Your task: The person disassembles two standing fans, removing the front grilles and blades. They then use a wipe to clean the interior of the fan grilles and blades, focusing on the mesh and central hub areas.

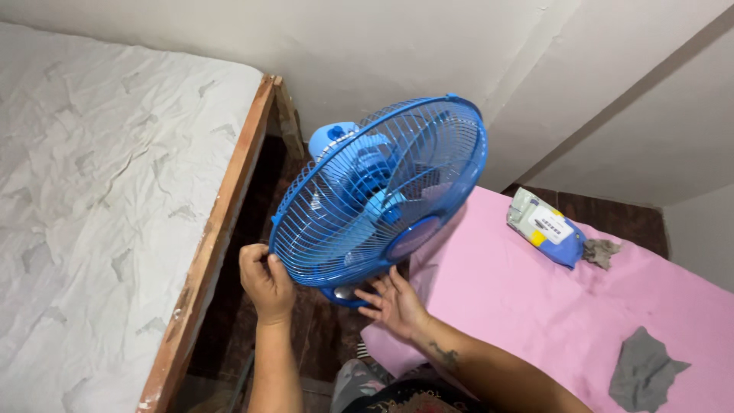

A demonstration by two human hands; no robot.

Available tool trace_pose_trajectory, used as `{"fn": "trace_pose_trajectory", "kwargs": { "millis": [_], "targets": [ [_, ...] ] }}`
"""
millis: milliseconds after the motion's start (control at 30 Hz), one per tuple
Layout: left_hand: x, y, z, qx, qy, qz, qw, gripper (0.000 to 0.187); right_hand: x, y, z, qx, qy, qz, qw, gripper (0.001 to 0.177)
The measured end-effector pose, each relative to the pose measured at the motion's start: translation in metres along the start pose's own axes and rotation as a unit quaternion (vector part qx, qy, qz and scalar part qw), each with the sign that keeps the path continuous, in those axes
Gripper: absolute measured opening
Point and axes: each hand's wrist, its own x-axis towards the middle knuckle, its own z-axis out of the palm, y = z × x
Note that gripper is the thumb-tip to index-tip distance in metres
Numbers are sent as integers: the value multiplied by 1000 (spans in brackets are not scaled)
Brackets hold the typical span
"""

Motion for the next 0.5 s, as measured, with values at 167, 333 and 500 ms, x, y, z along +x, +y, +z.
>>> {"fn": "trace_pose_trajectory", "kwargs": {
  "millis": [167,333,500],
  "targets": [
    [-15,8,6,-15,31,-47,998,13,-21,-34,-19,-43,14,-20,999,59],
    [-26,25,19,-48,89,-123,987,19,-55,-78,-20,-122,11,-86,989,42],
    [-34,43,28,-74,113,-154,979,21,-87,-115,3,-320,26,-268,908,32]
  ]
}}
